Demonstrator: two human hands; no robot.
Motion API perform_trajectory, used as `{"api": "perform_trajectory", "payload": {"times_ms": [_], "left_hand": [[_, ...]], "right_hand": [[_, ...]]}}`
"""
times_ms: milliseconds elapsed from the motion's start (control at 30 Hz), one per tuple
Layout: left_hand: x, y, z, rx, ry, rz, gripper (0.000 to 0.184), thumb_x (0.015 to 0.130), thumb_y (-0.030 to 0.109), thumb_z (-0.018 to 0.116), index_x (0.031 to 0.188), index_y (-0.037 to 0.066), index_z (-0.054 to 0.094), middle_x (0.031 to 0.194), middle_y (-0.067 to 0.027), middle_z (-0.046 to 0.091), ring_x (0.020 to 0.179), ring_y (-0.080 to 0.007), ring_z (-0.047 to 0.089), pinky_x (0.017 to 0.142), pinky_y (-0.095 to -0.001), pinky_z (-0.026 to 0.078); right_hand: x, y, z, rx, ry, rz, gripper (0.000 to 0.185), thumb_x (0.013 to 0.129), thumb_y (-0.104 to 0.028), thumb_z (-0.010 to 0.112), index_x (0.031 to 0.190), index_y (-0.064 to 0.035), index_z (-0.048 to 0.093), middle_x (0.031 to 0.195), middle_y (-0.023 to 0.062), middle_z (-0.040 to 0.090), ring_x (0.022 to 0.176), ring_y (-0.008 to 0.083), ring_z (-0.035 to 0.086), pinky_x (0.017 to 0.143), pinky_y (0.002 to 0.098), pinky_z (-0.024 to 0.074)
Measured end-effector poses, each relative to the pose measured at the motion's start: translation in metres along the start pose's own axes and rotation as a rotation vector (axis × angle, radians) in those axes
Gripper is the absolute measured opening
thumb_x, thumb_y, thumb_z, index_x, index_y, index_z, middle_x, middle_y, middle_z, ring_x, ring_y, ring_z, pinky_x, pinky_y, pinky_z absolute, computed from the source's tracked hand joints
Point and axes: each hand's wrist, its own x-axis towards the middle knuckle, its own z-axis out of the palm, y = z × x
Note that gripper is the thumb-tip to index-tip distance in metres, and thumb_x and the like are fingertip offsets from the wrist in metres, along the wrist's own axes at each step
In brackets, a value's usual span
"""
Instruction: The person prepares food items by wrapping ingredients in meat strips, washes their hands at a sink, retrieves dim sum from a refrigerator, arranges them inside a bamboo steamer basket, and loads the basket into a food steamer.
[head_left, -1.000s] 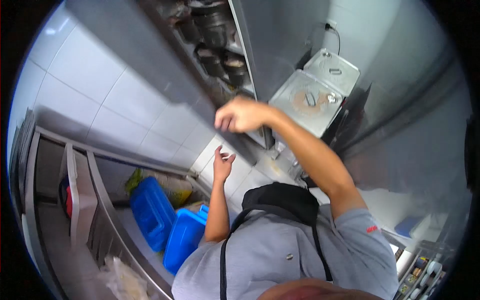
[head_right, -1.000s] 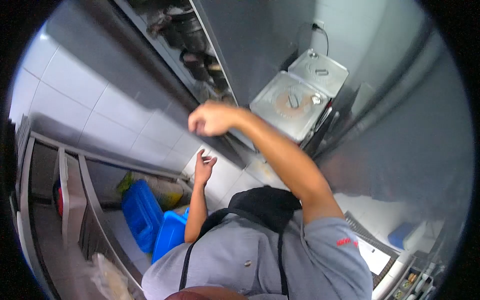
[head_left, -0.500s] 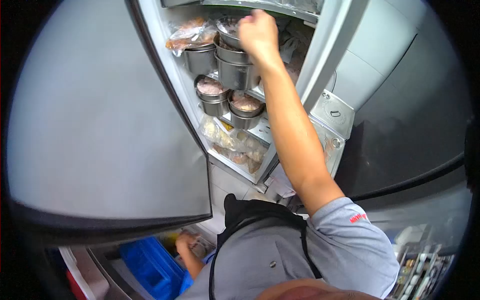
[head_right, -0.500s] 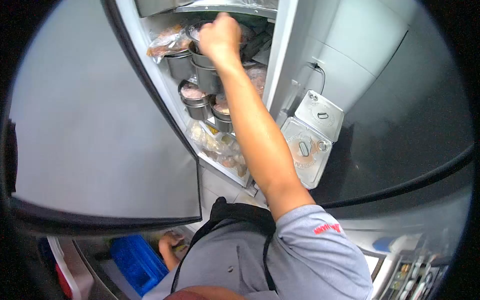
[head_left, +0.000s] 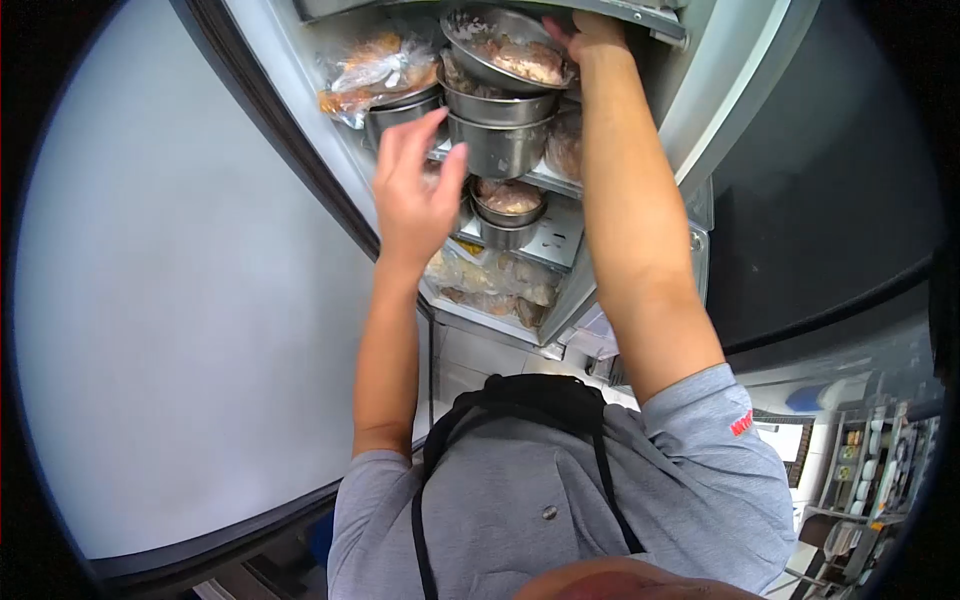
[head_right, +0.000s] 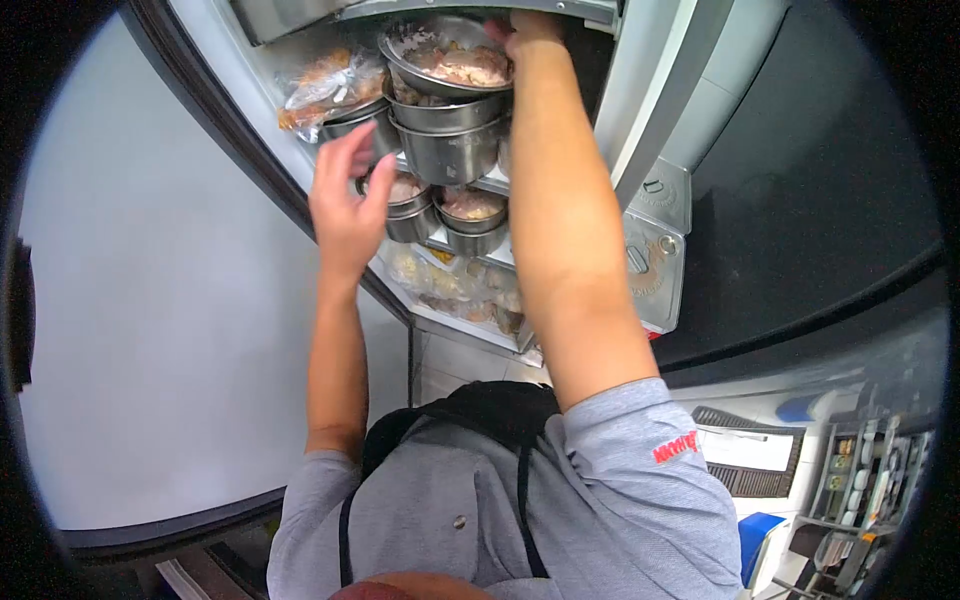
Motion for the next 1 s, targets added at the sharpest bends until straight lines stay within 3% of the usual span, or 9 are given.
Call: {"api": "perform_trajectory", "payload": {"times_ms": [100,167,300,567,733,833,900,933,1000], "left_hand": [[0.027,0.001,0.025,0.139,0.003,0.184,0.043,0.081,0.017,0.075,0.12,0.006,0.062,0.114,-0.016,0.054,0.104,-0.0301,0.054,0.089,-0.036,0.046],[0.042,0.003,0.041,0.235,0.023,0.256,0.047,0.078,0.024,0.078,0.12,0.011,0.061,0.123,-0.026,0.044,0.115,-0.0416,0.045,0.097,-0.0437,0.04],[0.058,-0.015,0.064,0.291,0.078,0.183,0.045,0.075,0.034,0.079,0.108,0.008,0.062,0.122,-0.0382,0.039,0.118,-0.0504,0.041,0.099,-0.0508,0.038],[0.077,-0.014,0.064,0.332,0.004,0.202,0.044,0.075,0.041,0.078,0.095,0.004,0.063,0.111,-0.0287,0.051,0.1,-0.0452,0.052,0.085,-0.0499,0.045],[0.082,-0.016,0.059,0.315,-0.056,0.124,0.045,0.076,0.044,0.077,0.094,0.005,0.062,0.108,-0.0271,0.05,0.096,-0.0437,0.052,0.084,-0.0491,0.044],[0.076,-0.021,0.062,0.346,0.04,0.188,0.055,0.075,0.046,0.078,0.103,0.003,0.057,0.113,-0.0277,0.045,0.103,-0.0423,0.047,0.09,-0.0478,0.042],[0.071,-0.029,0.069,0.232,0.084,0.093,0.077,0.069,0.045,0.083,0.117,-0.002,0.046,0.121,-0.0278,0.038,0.113,-0.0405,0.039,0.097,-0.0477,0.036],[0.069,-0.027,0.07,0.234,0.082,0.089,0.077,0.069,0.045,0.083,0.117,-0.002,0.046,0.121,-0.0278,0.038,0.113,-0.0405,0.039,0.097,-0.0477,0.036],[0.066,-0.021,0.074,0.162,0.202,0.105,0.1,0.063,0.04,0.089,0.129,-0.007,0.031,0.125,-0.026,0.034,0.118,-0.0384,0.033,0.103,-0.0484,0.032]], "right_hand": [[0.017,-0.001,-0.012,-0.104,-0.043,-0.039,0.031,0.096,-0.01,0.046,0.126,-0.0101,0.052,0.115,0.009,0.058,0.092,0.023,0.056,0.079,0.0373,0.0496],[0.022,0.001,-0.016,-0.157,-0.056,-0.072,0.031,0.096,-0.011,0.046,0.127,-0.0106,0.052,0.115,0.0088,0.058,0.092,0.0232,0.056,0.079,0.037,0.0495],[0.026,0.003,-0.024,-0.226,-0.05,-0.12,0.033,0.096,-0.013,0.046,0.129,-0.0114,0.051,0.116,0.0082,0.058,0.091,0.0236,0.056,0.079,0.0365,0.0495],[0.027,0.004,-0.035,-0.308,-0.005,-0.204,0.036,0.097,-0.018,0.047,0.133,-0.0131,0.049,0.117,0.007,0.058,0.089,0.0244,0.058,0.078,0.0356,0.0493],[-0.027,-0.007,-0.025,-0.482,0.106,-0.285,0.039,0.098,-0.018,0.042,0.136,-0.0069,0.046,0.129,0.012,0.054,0.097,0.0238,0.058,0.084,0.0354,0.0489],[-0.05,-0.011,-0.03,-0.406,0.001,-0.372,0.035,0.098,-0.019,0.041,0.128,-0.0033,0.05,0.111,0.0107,0.06,0.082,0.0198,0.059,0.07,0.0351,0.0495],[-0.076,-0.019,-0.031,-0.418,0.011,-0.273,0.031,0.098,-0.023,0.044,0.114,0.0016,0.053,0.087,0.01,0.057,0.062,0.0179,0.053,0.052,0.0338,0.0441],[-0.086,-0.019,-0.032,-0.42,0.01,-0.269,0.031,0.098,-0.023,0.044,0.114,0.0016,0.053,0.087,0.01,0.057,0.062,0.0179,0.053,0.052,0.0338,0.0441],[-0.105,-0.022,-0.033,-0.376,0.007,-0.177,0.032,0.096,-0.027,0.047,0.103,0.0035,0.052,0.074,0.0072,0.051,0.049,0.0162,0.045,0.041,0.0321,0.0352]]}}
